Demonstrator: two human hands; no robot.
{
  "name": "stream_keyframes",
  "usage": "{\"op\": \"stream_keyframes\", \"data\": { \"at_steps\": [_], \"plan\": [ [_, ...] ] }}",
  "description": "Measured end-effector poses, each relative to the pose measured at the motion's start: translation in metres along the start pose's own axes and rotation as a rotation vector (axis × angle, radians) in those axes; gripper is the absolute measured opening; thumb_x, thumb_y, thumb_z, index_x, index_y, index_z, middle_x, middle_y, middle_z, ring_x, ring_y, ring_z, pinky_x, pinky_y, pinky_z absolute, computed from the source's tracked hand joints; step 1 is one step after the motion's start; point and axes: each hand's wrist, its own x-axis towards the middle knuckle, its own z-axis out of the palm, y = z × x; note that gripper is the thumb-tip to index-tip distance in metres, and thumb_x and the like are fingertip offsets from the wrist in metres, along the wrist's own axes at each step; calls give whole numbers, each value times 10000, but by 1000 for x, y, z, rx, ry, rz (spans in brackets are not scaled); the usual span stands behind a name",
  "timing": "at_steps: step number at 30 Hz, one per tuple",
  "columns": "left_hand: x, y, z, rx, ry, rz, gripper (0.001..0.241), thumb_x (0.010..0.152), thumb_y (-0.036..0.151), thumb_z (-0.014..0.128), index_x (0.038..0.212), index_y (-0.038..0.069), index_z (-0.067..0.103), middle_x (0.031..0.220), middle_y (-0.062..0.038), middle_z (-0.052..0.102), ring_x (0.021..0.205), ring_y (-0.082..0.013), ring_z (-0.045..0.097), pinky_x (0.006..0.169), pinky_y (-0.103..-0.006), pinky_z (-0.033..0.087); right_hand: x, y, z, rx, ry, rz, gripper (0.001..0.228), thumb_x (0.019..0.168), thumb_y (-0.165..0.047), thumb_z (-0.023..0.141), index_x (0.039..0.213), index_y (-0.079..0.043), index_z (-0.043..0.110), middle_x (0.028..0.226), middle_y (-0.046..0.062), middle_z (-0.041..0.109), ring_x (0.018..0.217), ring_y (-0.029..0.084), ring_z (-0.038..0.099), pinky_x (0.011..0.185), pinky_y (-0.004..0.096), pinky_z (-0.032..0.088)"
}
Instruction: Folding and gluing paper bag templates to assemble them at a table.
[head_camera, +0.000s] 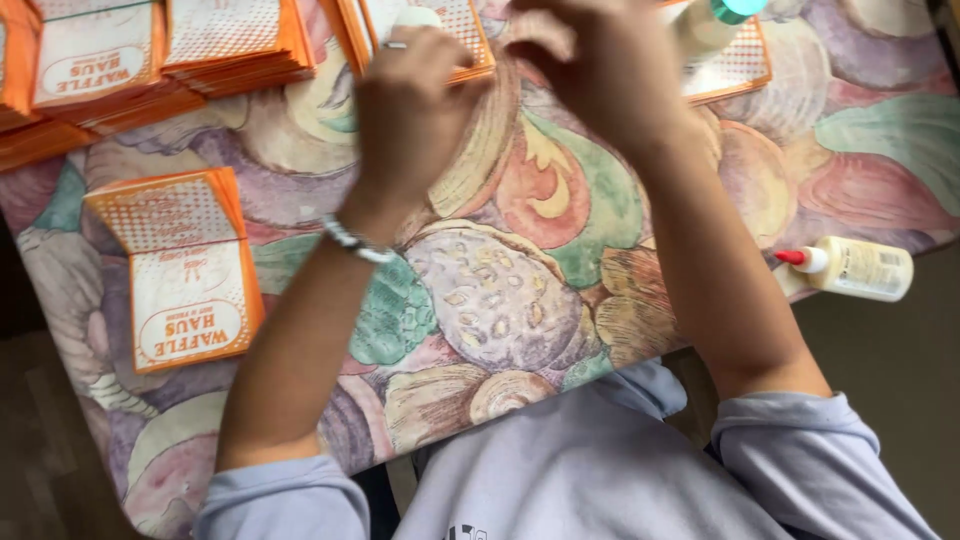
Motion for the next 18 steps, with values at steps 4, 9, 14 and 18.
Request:
{"op": "stream_keyframes", "data": {
  "at_steps": [4, 9, 14, 18],
  "plan": [
    [-35, -60, -38, -62, -122, -152, 379, 787, 147, 1011, 1029, 61, 733, 1009, -80, 707, 928, -291, 656, 754, -390, 483, 23, -10, 62, -60, -166, -297, 194, 1009, -258, 818, 1138, -114, 837, 1045, 50, 696, 911, 287, 663, 725, 418, 505],
    [-54, -87, -30, -176, -238, -221, 332, 761, 28, 944, 1039, 20, 762, 1032, -98, 737, 934, -245, 701, 832, -353, 551, 25, -14, 83, -97, -192, -332, 133, 1073, -249, 739, 1019, -157, 818, 903, 47, 630, 837, 290, 590, 604, 435, 462],
    [-58, -90, -30, -190, -195, -225, 333, 773, 157, 988, 1007, 50, 778, 1023, -76, 752, 930, -221, 708, 828, -343, 557, 22, -5, 90, 15, -170, -344, 110, 1050, -114, 776, 1126, -92, 853, 1025, 50, 718, 877, 288, 623, 729, 404, 502],
    [-60, -88, -27, -219, -145, -262, 239, 771, 70, 964, 943, 65, 797, 1003, -68, 779, 917, -192, 729, 833, -319, 599, 19, 4, 95, 43, -186, -300, 137, 1054, -93, 762, 1152, -96, 857, 1033, 49, 720, 897, 302, 652, 773, 407, 515]
  ]
}}
